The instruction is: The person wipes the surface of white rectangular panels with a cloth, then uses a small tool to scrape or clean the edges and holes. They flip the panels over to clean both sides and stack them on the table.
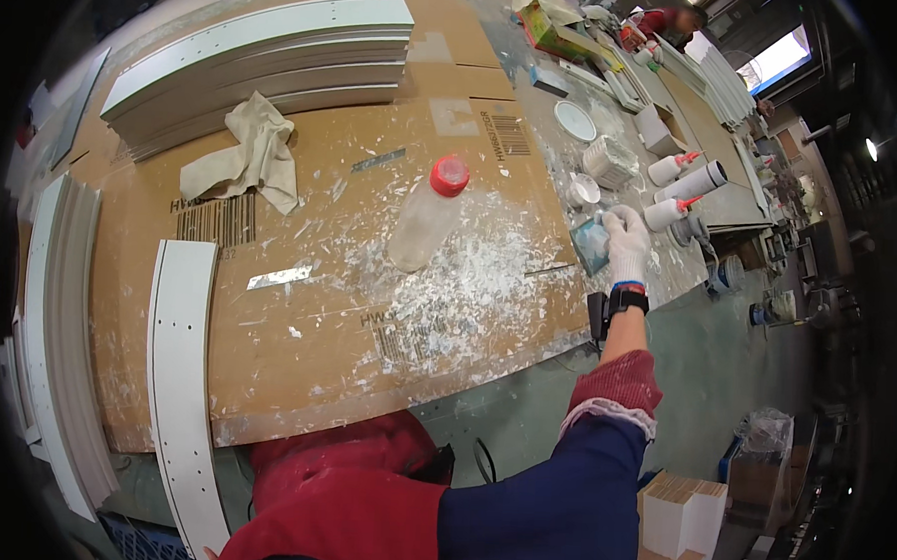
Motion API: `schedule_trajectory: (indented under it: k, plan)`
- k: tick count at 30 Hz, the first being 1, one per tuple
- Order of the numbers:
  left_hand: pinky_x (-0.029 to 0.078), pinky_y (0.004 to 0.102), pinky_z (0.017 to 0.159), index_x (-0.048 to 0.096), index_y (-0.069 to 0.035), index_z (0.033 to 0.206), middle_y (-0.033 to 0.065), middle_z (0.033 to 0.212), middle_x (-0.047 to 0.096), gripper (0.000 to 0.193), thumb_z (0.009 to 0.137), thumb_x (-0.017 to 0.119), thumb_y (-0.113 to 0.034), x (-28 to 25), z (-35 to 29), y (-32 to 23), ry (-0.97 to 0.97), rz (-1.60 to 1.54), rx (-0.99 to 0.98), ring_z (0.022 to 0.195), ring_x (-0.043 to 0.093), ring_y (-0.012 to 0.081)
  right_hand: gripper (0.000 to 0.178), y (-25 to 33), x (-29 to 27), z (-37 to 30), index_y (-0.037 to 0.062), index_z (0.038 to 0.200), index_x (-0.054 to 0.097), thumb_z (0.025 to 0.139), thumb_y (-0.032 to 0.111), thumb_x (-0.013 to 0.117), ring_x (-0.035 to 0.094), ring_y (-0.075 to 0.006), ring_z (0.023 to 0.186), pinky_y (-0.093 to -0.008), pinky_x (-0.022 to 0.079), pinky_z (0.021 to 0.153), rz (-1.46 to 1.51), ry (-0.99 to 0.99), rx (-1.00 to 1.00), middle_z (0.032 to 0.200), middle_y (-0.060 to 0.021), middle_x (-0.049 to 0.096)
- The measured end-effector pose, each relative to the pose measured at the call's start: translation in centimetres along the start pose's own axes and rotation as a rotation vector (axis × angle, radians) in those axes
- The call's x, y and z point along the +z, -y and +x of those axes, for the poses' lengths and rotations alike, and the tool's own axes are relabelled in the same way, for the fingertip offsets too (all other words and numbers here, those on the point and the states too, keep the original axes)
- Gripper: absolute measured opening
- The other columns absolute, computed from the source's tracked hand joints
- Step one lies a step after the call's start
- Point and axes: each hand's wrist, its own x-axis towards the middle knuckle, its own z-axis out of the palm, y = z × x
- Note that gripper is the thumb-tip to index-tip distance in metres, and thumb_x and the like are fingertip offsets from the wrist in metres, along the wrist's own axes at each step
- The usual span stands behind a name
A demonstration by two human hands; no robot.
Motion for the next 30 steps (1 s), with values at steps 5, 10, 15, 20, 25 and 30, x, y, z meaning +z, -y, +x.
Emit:
schedule_trajectory:
  k: [5,10,15,20,25,30]
  plan:
    - [0.037,0.0365,0.098,0.034,0.003,0.134,0.0154,0.129,0.043,0.055,0.087,0.055,-0.019,1.0,-0.9,0.0,-0.035,0.018,0.003,0.116,0.045,0.0257,0.021,-0.5,1.6,6.9,0.0090,0.089,0.062,0.075,0.024,0.063,0.055,-0.0353,0.090,-0.0424,0.044,0.076,-0.550,-0.023,-0.406,0.088,-0.0171,0.060]
    - [0.037,0.0363,0.098,0.035,0.002,0.134,0.0152,0.129,0.043,0.055,0.087,0.055,-0.019,1.8,-1.9,0.0,-0.067,0.047,0.002,0.116,0.045,0.0255,0.016,-1.0,4.0,9.7,0.0134,0.088,0.063,0.074,0.021,0.061,0.057,-0.0330,0.090,-0.0420,0.045,0.076,-0.792,0.035,-0.390,0.091,-0.0141,0.058]
    - [0.037,0.0360,0.098,0.035,0.002,0.134,0.0151,0.129,0.043,0.055,0.087,0.055,-0.019,2.1,-2.4,0.1,-0.092,0.060,-0.009,0.116,0.045,0.0253,0.009,-1.5,5.0,10.6,0.0172,0.084,0.065,0.076,0.018,0.060,0.058,-0.0321,0.090,-0.0412,0.046,0.076,-0.852,0.124,-0.397,0.090,-0.0130,0.058]
    - [0.037,0.0358,0.098,0.035,0.002,0.134,0.0149,0.129,0.042,0.056,0.087,0.055,-0.019,2.5,-2.5,0.0,-0.089,0.079,-0.015,0.116,0.045,0.0251,0.010,-3.1,5.2,11.7,0.0192,0.085,0.066,0.077,0.018,0.060,0.058,-0.0311,0.090,-0.0401,0.047,0.077,-0.804,0.189,-0.438,0.091,-0.0115,0.058]
    - [0.037,0.0355,0.098,0.035,0.002,0.134,0.0148,0.129,0.042,0.056,0.087,0.055,-0.019,2.4,-2.6,-0.3,-0.091,0.084,-0.014,0.116,0.045,0.0249,0.015,-2.6,5.5,11.0,0.0177,0.089,0.067,0.076,0.017,0.060,0.059,-0.0294,0.089,-0.0379,0.047,0.076,-0.764,0.197,-0.373,0.092,-0.0113,0.059]
    - [0.036,0.0353,0.098,0.035,0.002,0.134,0.0146,0.129,0.042,0.056,0.087,0.055,-0.019,2.3,-2.5,-0.4,-0.081,0.085,-0.013,0.116,0.045,0.0247,0.021,-3.4,4.2,11.6,0.0095,0.094,0.066,0.075,0.018,0.062,0.060,-0.0215,0.078,-0.0319,0.047,0.070,-0.560,0.088,-0.306,0.079,-0.0091,0.061]
